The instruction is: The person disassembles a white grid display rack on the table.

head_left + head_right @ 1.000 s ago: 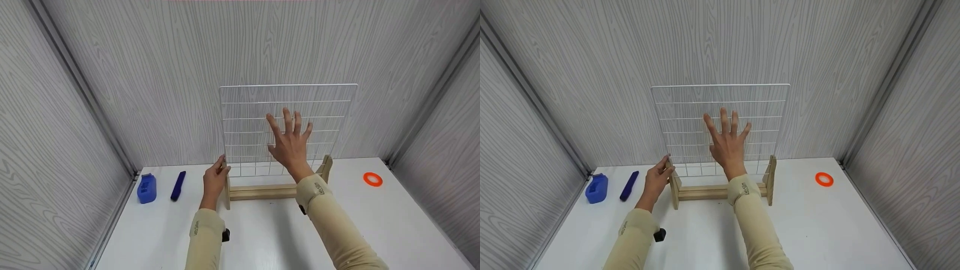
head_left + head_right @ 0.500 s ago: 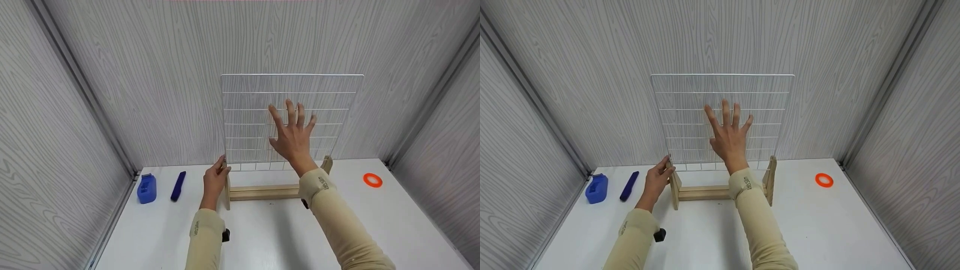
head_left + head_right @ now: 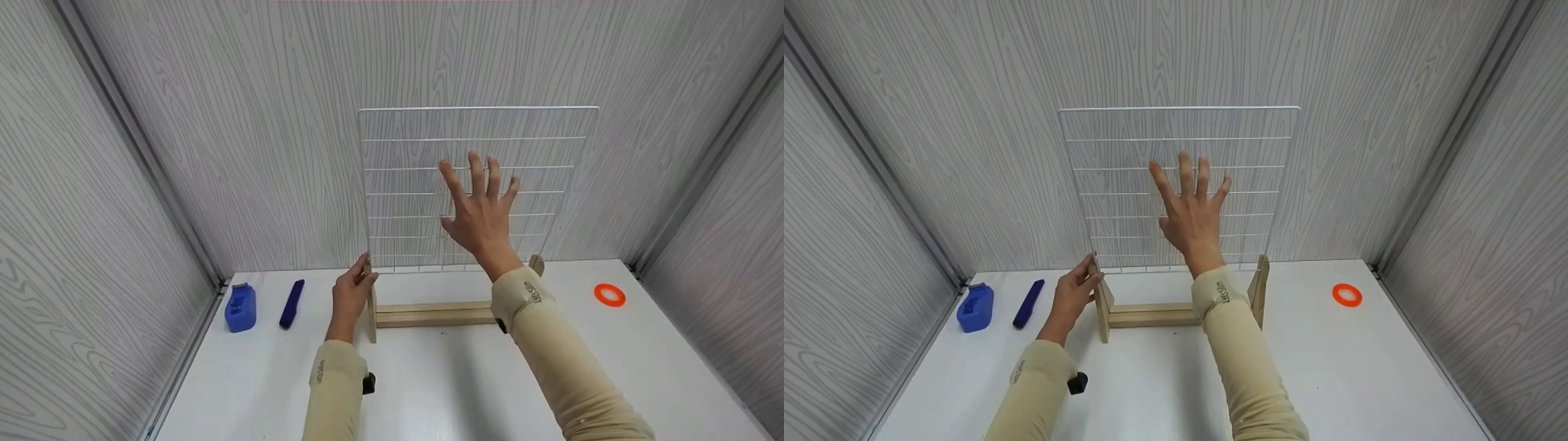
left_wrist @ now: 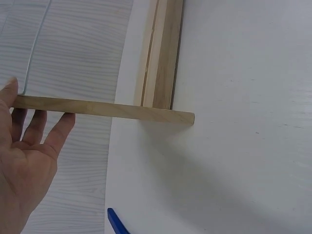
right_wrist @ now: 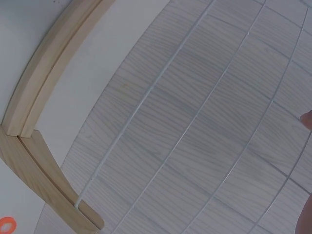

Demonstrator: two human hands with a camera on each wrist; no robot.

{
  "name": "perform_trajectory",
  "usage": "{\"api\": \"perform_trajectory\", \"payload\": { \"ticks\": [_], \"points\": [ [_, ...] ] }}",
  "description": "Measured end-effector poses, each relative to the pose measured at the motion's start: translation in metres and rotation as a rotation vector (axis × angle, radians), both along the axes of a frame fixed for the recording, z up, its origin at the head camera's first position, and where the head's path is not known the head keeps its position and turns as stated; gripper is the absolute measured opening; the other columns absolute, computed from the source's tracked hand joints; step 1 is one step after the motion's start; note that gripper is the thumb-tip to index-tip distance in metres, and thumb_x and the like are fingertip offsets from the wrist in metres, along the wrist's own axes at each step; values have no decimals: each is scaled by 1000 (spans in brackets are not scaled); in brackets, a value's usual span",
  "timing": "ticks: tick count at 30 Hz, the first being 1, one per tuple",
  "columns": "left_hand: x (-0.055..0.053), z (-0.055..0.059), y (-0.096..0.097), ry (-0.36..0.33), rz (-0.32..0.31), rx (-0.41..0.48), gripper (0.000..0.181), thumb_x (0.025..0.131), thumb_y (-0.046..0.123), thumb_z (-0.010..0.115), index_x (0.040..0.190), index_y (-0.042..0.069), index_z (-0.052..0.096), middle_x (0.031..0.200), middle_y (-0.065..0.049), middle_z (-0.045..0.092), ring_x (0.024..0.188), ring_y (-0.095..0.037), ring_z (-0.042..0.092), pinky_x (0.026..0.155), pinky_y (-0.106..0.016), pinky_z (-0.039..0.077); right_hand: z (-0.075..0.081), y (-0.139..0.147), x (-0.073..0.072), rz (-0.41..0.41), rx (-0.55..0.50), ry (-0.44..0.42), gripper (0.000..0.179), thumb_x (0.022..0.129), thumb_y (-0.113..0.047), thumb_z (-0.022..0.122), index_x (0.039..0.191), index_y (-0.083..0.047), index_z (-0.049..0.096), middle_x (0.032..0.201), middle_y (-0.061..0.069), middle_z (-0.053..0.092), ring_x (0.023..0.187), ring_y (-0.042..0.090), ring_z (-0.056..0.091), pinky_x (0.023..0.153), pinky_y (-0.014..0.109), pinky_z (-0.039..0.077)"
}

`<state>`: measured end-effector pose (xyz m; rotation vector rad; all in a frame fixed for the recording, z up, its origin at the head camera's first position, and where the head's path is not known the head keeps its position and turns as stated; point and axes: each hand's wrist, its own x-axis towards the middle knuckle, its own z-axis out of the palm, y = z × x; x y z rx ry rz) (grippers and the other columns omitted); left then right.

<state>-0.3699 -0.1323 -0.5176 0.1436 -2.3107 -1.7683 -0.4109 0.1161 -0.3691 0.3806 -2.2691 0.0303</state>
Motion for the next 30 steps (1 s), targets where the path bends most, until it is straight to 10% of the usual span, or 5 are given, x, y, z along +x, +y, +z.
{"api": "perform_trajectory", "payload": {
  "ticks": [30],
  "points": [
    [-1, -5, -1, 3, 3, 29, 54, 99, 21, 67, 150, 24, 50, 152, -8, 54, 135, -28, 58, 107, -40, 51, 19, 1, -2, 8, 11, 26, 118, 72, -50, 88, 160, -43, 10, 165, 15, 17, 151, 45, 16, 107, 83, 21]
  ]
}}
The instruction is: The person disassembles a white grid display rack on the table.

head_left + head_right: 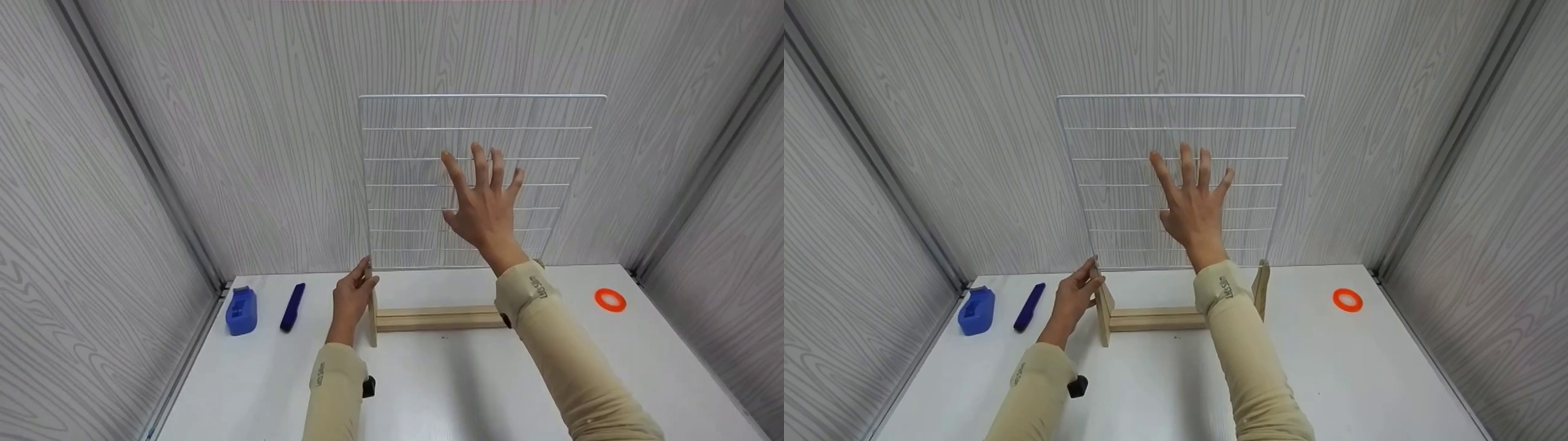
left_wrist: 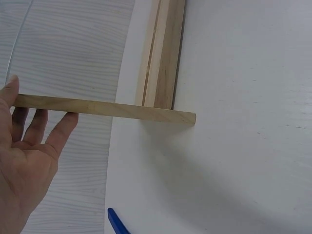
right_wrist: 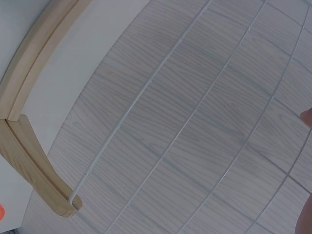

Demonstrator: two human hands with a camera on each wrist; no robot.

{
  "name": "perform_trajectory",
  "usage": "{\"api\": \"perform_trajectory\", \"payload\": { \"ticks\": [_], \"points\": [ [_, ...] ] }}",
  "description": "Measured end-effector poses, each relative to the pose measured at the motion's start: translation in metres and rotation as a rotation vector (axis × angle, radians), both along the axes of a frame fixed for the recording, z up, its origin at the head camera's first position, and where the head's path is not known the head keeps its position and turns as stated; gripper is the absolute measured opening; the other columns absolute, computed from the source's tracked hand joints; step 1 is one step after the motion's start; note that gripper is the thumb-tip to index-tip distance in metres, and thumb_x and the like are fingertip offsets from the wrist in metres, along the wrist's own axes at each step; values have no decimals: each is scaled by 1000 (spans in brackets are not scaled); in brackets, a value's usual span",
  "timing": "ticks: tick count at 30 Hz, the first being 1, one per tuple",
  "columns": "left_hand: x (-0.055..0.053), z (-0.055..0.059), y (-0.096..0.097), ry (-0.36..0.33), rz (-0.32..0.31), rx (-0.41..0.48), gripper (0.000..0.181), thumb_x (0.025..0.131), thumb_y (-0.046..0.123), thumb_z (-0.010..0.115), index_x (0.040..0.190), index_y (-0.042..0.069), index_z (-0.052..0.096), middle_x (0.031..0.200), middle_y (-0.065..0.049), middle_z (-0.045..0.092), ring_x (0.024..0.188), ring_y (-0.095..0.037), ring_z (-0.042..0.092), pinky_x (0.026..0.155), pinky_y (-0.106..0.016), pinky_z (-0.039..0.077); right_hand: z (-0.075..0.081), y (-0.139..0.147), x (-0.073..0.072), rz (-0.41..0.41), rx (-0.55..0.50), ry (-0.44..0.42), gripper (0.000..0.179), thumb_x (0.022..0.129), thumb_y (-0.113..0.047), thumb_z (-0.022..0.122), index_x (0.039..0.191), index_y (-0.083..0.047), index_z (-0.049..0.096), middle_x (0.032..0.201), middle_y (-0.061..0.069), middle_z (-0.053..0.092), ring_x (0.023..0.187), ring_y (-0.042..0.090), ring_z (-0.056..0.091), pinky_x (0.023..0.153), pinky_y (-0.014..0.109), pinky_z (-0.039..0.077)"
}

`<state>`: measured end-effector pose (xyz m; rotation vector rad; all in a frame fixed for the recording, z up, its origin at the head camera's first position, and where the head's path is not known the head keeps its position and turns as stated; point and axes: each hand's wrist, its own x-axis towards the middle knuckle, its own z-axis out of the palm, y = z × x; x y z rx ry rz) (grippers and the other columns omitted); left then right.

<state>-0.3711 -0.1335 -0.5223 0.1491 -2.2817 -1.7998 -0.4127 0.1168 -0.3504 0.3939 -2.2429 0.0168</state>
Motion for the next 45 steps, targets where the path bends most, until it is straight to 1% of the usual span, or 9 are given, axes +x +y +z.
{"api": "perform_trajectory", "payload": {
  "ticks": [3, 10, 15, 19, 25, 30, 33, 40, 45],
  "points": [
    [-1, -5, 1, 10, -8, -6, 54, 99, 21, 67, 151, 24, 50, 152, -8, 54, 135, -28, 58, 107, -39, 51, -3, 1, 1, -15, -1, 21, 118, 72, -50, 88, 160, -43, 11, 165, 15, 19, 151, 45, 18, 107, 82, 22],
    [-3, -16, -1, 34, 2, -26, 53, 100, 20, 66, 150, 24, 51, 152, -8, 54, 135, -29, 57, 108, -42, 50, -7, 0, 3, -13, -3, 24, 118, 73, -51, 87, 160, -43, 9, 165, 15, 16, 151, 45, 17, 107, 83, 20],
    [-3, -21, -5, 53, -1, -28, 52, 100, 19, 66, 149, 25, 52, 151, -9, 54, 135, -30, 57, 109, -42, 49, -10, 0, 4, -21, 1, 31, 119, 73, -52, 87, 161, -43, 7, 165, 15, 16, 151, 45, 17, 107, 82, 20],
    [-3, -20, -6, 62, -3, -27, 51, 100, 18, 66, 149, 25, 53, 152, -9, 54, 136, -29, 56, 108, -42, 49, -7, 2, 5, -24, -2, 34, 117, 74, -51, 86, 161, -44, 7, 166, 15, 15, 151, 45, 16, 107, 82, 20],
    [-5, -19, -7, 63, -6, -31, 50, 100, 19, 66, 148, 24, 54, 152, -8, 53, 137, -30, 55, 108, -40, 50, -9, 4, 5, -21, -16, 59, 119, 72, -48, 89, 161, -42, 10, 164, 15, 18, 151, 45, 17, 106, 83, 20],
    [-6, -19, -8, 76, -8, -21, 49, 99, 17, 67, 147, 21, 56, 152, -7, 53, 137, -31, 55, 108, -38, 50, -10, 5, 7, -13, -14, 68, 119, 71, -48, 89, 161, -42, 11, 164, 15, 19, 150, 46, 18, 105, 83, 21],
    [-6, -19, -8, 75, -2, -6, 49, 98, 17, 69, 145, 22, 58, 151, -7, 55, 136, -30, 56, 107, -37, 51, -11, 5, 6, -13, -12, 71, 119, 71, -48, 89, 161, -42, 11, 164, 15, 19, 150, 46, 18, 106, 83, 21],
    [-6, -19, -9, 60, 6, 9, 48, 97, 20, 70, 144, 23, 59, 149, -6, 57, 134, -29, 58, 101, -40, 55, -10, 7, 5, -7, -24, 52, 119, 72, -47, 90, 161, -42, 11, 164, 16, 19, 151, 46, 16, 106, 83, 19],
    [-6, -20, -8, 56, 2, 20, 47, 97, 19, 70, 143, 24, 60, 148, -6, 58, 134, -28, 59, 101, -41, 55, -10, 9, 5, -24, -12, 41, 117, 73, -48, 88, 161, -42, 10, 165, 16, 19, 151, 46, 16, 106, 82, 21]
  ]
}}
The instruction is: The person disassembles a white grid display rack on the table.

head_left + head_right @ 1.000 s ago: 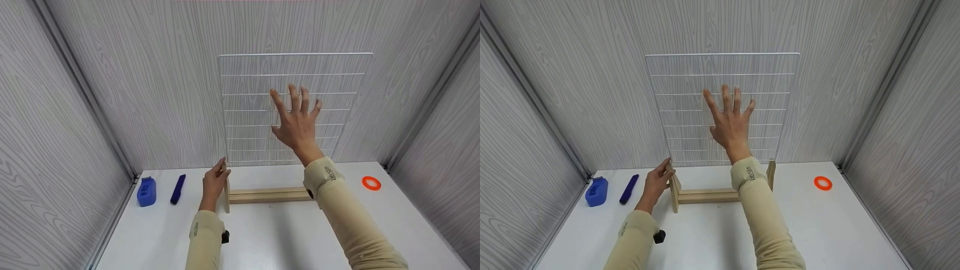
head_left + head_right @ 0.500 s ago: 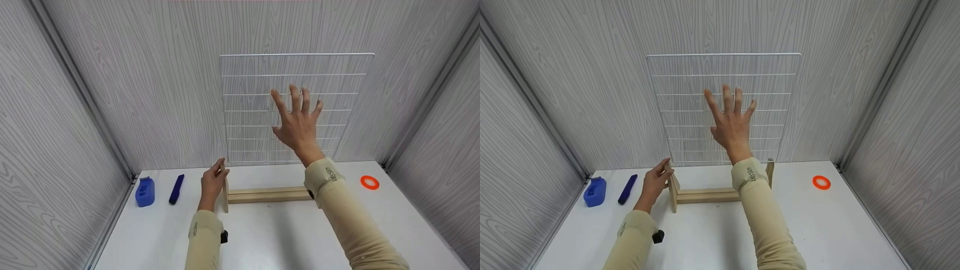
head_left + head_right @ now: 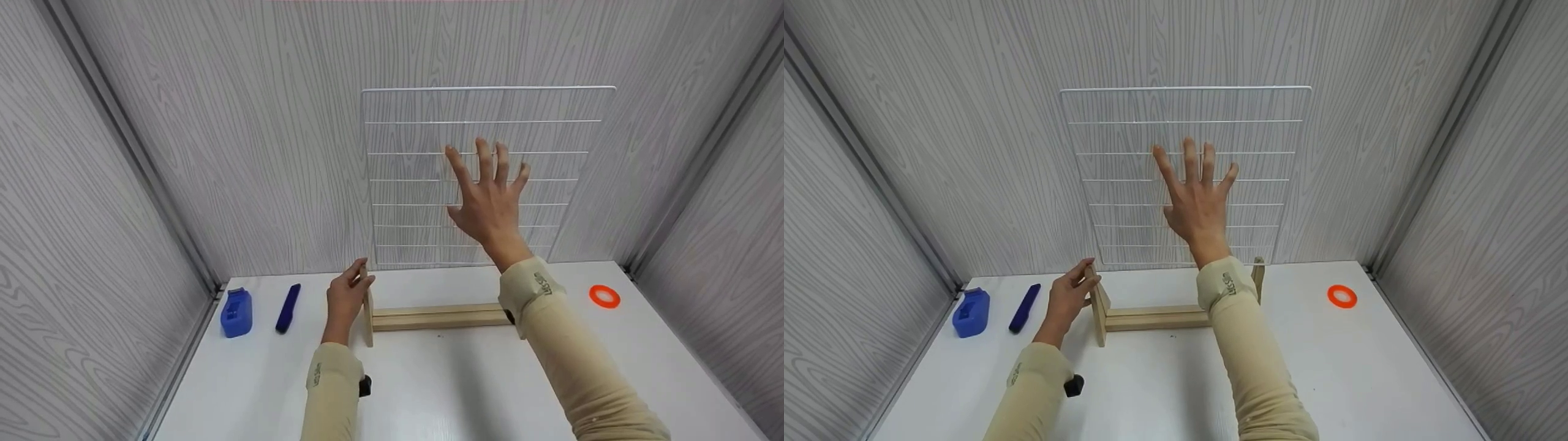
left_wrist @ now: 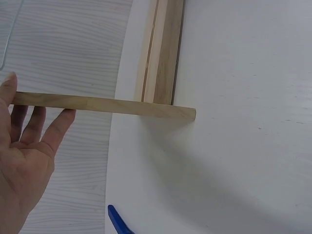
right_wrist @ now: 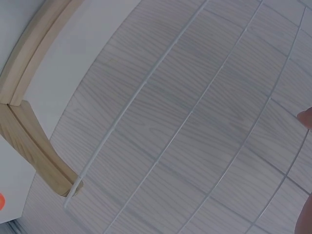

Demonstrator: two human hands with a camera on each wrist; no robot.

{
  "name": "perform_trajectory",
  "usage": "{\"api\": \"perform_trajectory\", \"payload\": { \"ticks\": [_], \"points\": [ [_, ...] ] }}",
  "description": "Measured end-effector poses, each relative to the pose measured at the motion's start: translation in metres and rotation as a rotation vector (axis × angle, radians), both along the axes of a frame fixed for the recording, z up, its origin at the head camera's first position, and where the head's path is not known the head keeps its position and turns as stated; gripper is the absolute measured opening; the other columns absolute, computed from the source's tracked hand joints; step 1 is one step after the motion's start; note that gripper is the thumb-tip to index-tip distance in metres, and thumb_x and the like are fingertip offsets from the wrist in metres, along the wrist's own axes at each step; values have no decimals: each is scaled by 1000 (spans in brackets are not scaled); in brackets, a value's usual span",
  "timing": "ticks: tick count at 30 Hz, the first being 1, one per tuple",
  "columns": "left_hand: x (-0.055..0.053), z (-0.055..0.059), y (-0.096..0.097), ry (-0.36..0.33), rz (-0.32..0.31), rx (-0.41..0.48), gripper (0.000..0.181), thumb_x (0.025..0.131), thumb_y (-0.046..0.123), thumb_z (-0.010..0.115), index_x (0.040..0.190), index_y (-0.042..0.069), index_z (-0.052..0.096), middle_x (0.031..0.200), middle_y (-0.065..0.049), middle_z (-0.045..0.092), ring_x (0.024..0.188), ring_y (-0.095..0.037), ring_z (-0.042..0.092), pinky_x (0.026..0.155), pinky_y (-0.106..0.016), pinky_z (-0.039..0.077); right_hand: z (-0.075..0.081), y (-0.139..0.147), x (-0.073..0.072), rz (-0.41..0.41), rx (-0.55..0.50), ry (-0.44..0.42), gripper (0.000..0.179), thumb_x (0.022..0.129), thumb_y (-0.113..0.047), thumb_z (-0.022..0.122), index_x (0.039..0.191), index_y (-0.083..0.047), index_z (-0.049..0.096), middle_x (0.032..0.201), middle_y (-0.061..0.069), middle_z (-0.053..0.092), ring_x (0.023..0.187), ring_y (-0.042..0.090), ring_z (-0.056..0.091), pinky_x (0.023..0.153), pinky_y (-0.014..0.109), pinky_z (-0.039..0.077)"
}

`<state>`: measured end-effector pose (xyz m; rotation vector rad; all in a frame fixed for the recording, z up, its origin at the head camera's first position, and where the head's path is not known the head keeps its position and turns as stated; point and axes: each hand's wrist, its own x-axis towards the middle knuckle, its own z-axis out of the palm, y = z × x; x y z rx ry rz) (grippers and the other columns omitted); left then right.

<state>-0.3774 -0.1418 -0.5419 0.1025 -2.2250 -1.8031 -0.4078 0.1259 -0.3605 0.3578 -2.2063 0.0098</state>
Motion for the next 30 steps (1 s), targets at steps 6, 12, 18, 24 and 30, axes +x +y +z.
{"api": "perform_trajectory", "payload": {
  "ticks": [6, 12, 18, 24, 30],
  "points": [
    [1, -1, 0, 12, 6, -1, 46, 97, 18, 70, 141, 24, 62, 148, -7, 58, 132, -28, 60, 100, -40, 56, 0, 1, 0, -2, -4, -7, 118, 73, -48, 88, 161, -43, 9, 165, 15, 17, 151, 46, 16, 106, 83, 20],
    [1, -1, 1, 15, 21, 2, 45, 96, 18, 71, 140, 22, 63, 148, -6, 58, 133, -29, 59, 104, -36, 53, -1, 3, 0, -18, 9, 14, 121, 72, -47, 89, 161, -41, 8, 164, 15, 18, 150, 46, 17, 105, 83, 22],
    [1, -1, 3, 13, 30, 9, 45, 96, 17, 72, 140, 22, 63, 148, -5, 58, 133, -29, 59, 105, -36, 52, -3, 4, 0, -18, 6, 7, 120, 72, -46, 89, 161, -41, 9, 165, 15, 17, 151, 46, 17, 105, 83, 21],
    [2, 0, 4, 15, 63, -16, 44, 95, 18, 73, 138, 24, 65, 147, -4, 59, 131, -27, 61, 102, -36, 54, -2, 4, 0, -17, 11, 2, 120, 72, -46, 89, 161, -41, 8, 165, 15, 17, 151, 45, 17, 106, 83, 21],
    [3, -2, 3, 20, 57, -13, 44, 95, 20, 73, 137, 24, 65, 146, -4, 60, 131, -27, 61, 102, -36, 54, -1, 6, -1, -9, 5, 23, 119, 72, -45, 90, 161, -41, 11, 164, 16, 19, 150, 46, 19, 105, 84, 21]
  ]
}}
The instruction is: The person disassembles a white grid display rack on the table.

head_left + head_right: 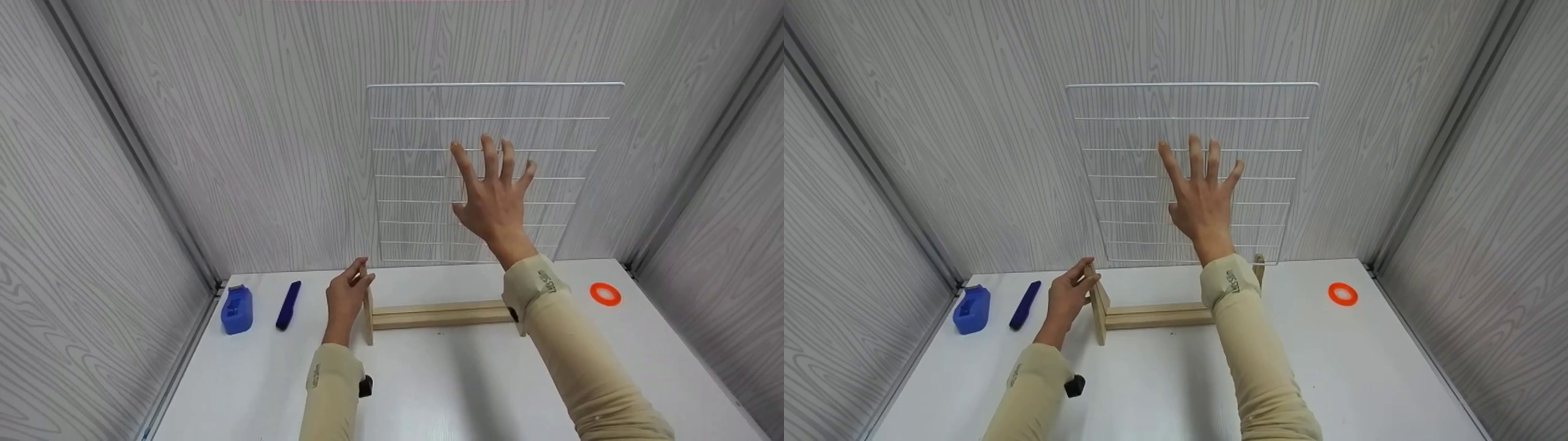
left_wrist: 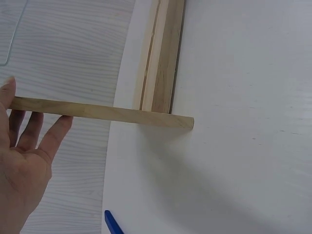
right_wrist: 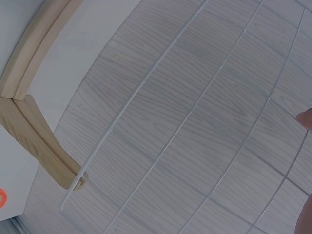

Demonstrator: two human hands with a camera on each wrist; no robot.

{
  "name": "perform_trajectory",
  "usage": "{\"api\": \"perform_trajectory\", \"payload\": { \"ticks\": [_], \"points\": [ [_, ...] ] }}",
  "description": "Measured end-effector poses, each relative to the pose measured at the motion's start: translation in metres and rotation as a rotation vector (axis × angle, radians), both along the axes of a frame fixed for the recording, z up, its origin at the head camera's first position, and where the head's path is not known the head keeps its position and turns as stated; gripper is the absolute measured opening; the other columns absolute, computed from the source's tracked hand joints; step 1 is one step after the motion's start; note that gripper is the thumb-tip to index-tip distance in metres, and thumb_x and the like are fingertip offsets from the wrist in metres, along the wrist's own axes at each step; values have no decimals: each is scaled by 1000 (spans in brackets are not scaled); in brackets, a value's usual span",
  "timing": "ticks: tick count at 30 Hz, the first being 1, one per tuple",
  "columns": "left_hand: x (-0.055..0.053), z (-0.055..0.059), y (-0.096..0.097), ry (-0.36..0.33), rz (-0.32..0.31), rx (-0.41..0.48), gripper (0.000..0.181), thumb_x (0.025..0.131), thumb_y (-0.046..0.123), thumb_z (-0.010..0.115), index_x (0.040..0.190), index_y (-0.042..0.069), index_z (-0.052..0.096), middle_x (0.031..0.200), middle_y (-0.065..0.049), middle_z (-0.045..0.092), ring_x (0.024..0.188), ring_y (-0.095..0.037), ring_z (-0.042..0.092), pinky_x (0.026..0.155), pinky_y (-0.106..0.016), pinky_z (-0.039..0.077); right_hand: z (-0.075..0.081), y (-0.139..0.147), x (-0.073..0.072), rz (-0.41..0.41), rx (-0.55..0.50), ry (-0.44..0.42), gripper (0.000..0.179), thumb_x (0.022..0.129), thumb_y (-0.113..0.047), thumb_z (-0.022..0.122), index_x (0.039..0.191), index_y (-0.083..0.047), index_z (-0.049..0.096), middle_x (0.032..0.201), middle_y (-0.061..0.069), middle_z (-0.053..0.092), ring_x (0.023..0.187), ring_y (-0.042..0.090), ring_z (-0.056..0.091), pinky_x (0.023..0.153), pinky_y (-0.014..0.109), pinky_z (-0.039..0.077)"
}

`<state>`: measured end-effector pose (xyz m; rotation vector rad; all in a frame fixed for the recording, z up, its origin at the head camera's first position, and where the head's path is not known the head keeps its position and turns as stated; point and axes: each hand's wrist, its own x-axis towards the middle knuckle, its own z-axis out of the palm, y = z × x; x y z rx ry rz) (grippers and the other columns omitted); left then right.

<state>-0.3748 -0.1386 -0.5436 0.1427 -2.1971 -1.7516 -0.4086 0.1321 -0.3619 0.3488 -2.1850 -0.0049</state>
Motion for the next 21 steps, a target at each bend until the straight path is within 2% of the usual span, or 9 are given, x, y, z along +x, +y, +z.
{"api": "perform_trajectory", "payload": {
  "ticks": [9, 17, 21],
  "points": [
    [4, -2, -2, 2, 4, 25, 43, 92, 22, 76, 134, 30, 68, 140, -5, 65, 125, -24, 66, 86, -36, 61, 1, 2, 1, -4, 1, -6, 122, 70, -45, 91, 161, -42, 9, 164, 15, 19, 150, 46, 18, 105, 84, 21],
    [9, -3, -2, 76, 56, -68, 44, 92, 22, 76, 134, 30, 68, 140, -6, 65, 124, -29, 66, 97, -42, 57, 1, 2, 1, 7, -16, 1, 121, 69, -44, 91, 161, -42, 12, 163, 15, 21, 149, 46, 20, 105, 84, 22],
    [13, -4, -3, 102, 62, -84, 43, 92, 23, 76, 133, 29, 68, 141, -4, 64, 124, -30, 66, 97, -43, 57, 1, 3, 2, 7, -16, -2, 121, 69, -43, 91, 161, -41, 12, 164, 16, 21, 149, 46, 20, 105, 84, 21]
  ]
}}
